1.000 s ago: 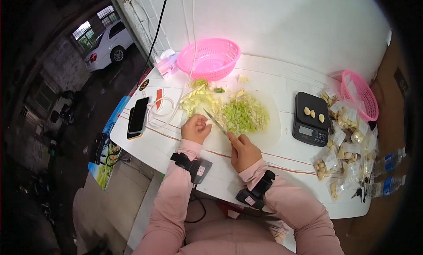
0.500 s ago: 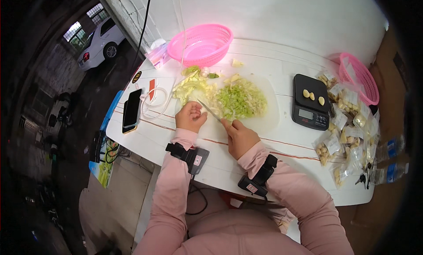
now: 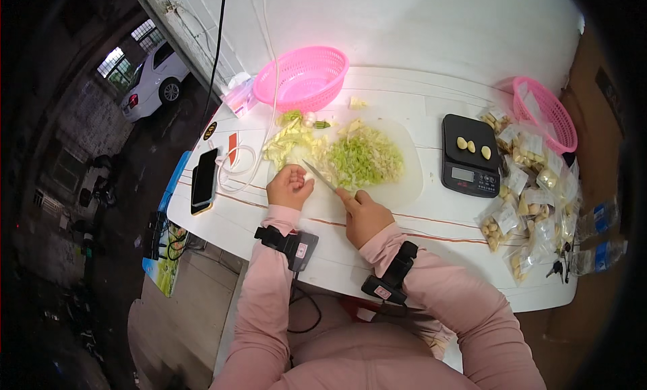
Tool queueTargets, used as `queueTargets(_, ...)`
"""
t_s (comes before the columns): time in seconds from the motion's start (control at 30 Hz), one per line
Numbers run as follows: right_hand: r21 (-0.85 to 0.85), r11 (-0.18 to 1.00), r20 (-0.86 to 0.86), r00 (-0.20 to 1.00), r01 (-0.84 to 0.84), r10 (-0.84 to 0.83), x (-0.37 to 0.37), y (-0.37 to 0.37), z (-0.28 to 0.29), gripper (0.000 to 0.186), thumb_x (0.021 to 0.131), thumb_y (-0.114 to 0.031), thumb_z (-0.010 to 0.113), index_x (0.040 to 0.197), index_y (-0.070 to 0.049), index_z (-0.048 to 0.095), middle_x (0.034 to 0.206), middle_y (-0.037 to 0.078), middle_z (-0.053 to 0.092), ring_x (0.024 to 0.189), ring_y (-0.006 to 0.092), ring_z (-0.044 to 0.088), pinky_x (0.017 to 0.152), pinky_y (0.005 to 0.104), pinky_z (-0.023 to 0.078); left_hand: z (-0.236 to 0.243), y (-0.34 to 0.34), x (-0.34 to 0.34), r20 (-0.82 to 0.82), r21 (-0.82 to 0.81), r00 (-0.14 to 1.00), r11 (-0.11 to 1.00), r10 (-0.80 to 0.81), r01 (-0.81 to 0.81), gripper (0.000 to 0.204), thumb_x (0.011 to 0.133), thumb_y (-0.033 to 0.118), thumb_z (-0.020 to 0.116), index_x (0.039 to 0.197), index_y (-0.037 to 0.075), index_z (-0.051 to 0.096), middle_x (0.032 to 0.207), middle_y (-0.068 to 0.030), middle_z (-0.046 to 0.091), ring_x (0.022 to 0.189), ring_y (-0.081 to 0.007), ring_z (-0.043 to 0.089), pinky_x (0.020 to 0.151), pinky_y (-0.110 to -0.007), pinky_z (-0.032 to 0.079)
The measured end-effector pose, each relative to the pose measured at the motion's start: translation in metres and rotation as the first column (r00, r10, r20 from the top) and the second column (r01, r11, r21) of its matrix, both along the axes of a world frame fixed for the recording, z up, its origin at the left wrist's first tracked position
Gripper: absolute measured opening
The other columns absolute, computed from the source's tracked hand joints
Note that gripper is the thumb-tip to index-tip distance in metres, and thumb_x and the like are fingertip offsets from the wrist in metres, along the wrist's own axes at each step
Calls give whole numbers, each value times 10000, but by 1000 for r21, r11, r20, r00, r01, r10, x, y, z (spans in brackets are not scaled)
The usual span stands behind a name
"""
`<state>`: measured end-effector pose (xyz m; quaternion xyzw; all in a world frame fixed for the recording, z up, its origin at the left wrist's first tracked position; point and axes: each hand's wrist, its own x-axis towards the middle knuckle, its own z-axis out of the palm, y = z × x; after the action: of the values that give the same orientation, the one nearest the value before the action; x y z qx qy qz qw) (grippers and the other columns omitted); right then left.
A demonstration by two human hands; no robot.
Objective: The person is chopping cabbage on a cutting board.
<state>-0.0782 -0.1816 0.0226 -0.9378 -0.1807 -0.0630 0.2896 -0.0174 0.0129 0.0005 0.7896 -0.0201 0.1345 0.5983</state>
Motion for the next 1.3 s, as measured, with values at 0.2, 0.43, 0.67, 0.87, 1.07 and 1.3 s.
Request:
queueTargets(0.2,177,984,92,996,7,-24,2,-1,-5,417,848,-74,516,1260,-138,515,901,110,567,674,317,618,581,405,510,2,0,1,42,10,999,1000,-6,6,214,756,-55,696,932,2,588,841,3,558,764,-57,531,679,-178,476)
queueTargets(0.43,244,970,140,990,-14,-20,2,0,-3,394,845,-37,540,1226,-135,569,814,114,547,636,326,589,557,413,485,2,1,1,37,66,999,998,12,-15,218,748,-62,695,926,4,589,814,9,549,731,-49,519,659,-167,468)
queueTargets(0.67,168,985,116,993,-33,13,3,-1,-4,400,845,-48,533,1237,-125,546,863,114,558,642,324,598,561,410,496,-1,0,0,45,47,999,998,28,-30,230,701,-44,726,891,15,610,790,-2,563,716,-57,527,651,-187,484)
queueTargets(0.87,244,968,154,988,-65,28,4,-3,-6,412,848,-61,527,1254,-131,515,889,114,556,652,323,602,559,411,497,4,-3,-2,48,49,999,999,10,-13,224,739,-69,697,921,-1,586,811,8,545,740,-49,509,656,-170,463)
queueTargets(1.07,177,983,118,992,-53,33,3,-1,-3,410,842,-23,535,1241,-117,536,854,114,557,664,328,598,577,404,496,0,-2,1,67,75,998,997,1,-6,223,740,-77,693,922,-6,585,815,3,549,740,-50,512,661,-169,465)
queueTargets(1.3,-181,979,28,994,-95,101,1,3,7,431,852,-103,495,1280,-60,460,962,141,557,730,282,649,608,402,524,2,-1,0,55,133,998,991,6,-13,226,742,-74,696,925,-6,583,821,2,547,750,-47,516,665,-170,468)
